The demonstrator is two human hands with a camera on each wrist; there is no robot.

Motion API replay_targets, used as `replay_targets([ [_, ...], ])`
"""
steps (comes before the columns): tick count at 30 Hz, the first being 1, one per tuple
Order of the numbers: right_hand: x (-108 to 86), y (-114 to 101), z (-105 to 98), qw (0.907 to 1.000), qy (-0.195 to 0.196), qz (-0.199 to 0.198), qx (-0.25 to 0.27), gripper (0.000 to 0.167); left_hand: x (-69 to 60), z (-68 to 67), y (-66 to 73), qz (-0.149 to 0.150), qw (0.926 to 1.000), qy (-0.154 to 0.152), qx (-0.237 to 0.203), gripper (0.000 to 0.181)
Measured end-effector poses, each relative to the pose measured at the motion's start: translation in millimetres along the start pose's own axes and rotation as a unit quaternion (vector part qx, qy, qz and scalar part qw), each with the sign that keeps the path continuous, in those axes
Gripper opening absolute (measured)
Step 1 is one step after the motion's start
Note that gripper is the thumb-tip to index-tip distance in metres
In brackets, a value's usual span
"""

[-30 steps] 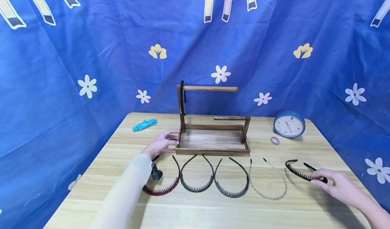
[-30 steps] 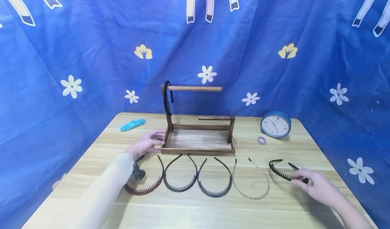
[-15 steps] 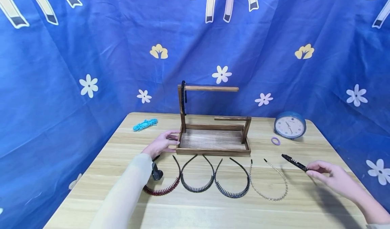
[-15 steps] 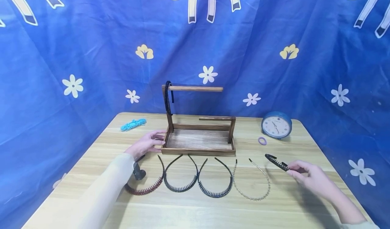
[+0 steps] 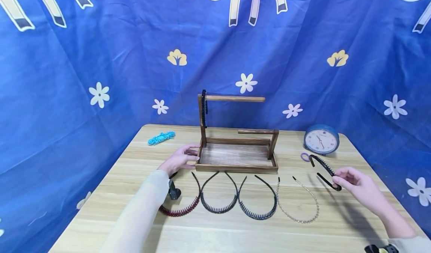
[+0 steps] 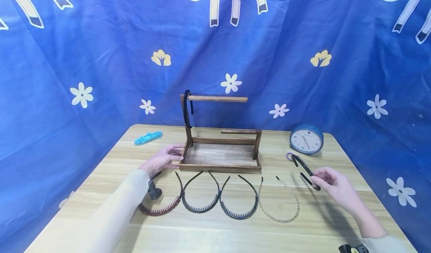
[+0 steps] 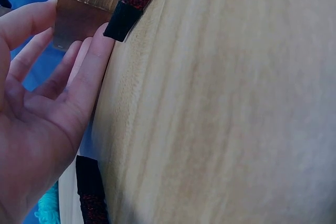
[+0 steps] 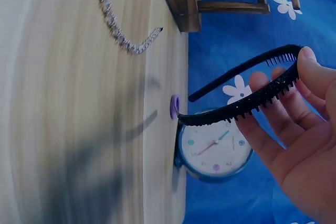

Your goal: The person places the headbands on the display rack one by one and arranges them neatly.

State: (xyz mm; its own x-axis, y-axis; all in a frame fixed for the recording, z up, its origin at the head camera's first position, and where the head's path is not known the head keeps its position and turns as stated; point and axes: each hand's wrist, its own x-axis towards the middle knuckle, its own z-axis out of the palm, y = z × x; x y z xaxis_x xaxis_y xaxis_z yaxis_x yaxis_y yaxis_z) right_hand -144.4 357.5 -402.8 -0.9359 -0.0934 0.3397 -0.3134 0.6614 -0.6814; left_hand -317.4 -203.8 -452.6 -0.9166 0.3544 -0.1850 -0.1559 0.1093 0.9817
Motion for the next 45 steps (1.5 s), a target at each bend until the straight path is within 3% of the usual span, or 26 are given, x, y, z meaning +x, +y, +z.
replay_targets([
  [5,8.3,-3,4,0.9985,-0.003,0.025,0.049,0.017,0.0,0.7,0.5,0.001,1.0000,-0.002,0.002,0.063],
  [10,16.6,-6,11,0.9896,0.012,0.046,0.136,0.013,-0.6,0.3,0.3,0.005,1.0000,-0.003,0.004,0.064],
  [15,26.9,-8,18,0.9602,0.007,0.058,0.273,0.008,-0.3,0.6,1.7,0.003,1.0000,0.000,0.001,0.064],
  [19,35.2,-10,25,0.9374,0.000,0.052,0.344,0.006,-0.1,0.9,1.1,0.001,1.0000,-0.005,0.001,0.063],
  [25,48.4,-15,33,0.9194,-0.001,0.064,0.388,0.006,0.9,1.2,-0.9,0.001,1.0000,-0.006,-0.001,0.062],
  [30,61.0,-23,33,0.9120,-0.005,0.071,0.404,0.006,0.7,1.5,-1.2,0.000,1.0000,0.001,-0.003,0.061],
  [39,90.1,-35,30,0.8767,0.003,0.058,0.478,0.004,0.4,0.8,-0.3,0.000,1.0000,0.002,-0.007,0.062],
  [45,110.5,-47,31,0.8766,0.031,0.051,0.478,0.007,-0.7,0.1,1.3,-0.001,1.0000,-0.001,-0.006,0.064],
])
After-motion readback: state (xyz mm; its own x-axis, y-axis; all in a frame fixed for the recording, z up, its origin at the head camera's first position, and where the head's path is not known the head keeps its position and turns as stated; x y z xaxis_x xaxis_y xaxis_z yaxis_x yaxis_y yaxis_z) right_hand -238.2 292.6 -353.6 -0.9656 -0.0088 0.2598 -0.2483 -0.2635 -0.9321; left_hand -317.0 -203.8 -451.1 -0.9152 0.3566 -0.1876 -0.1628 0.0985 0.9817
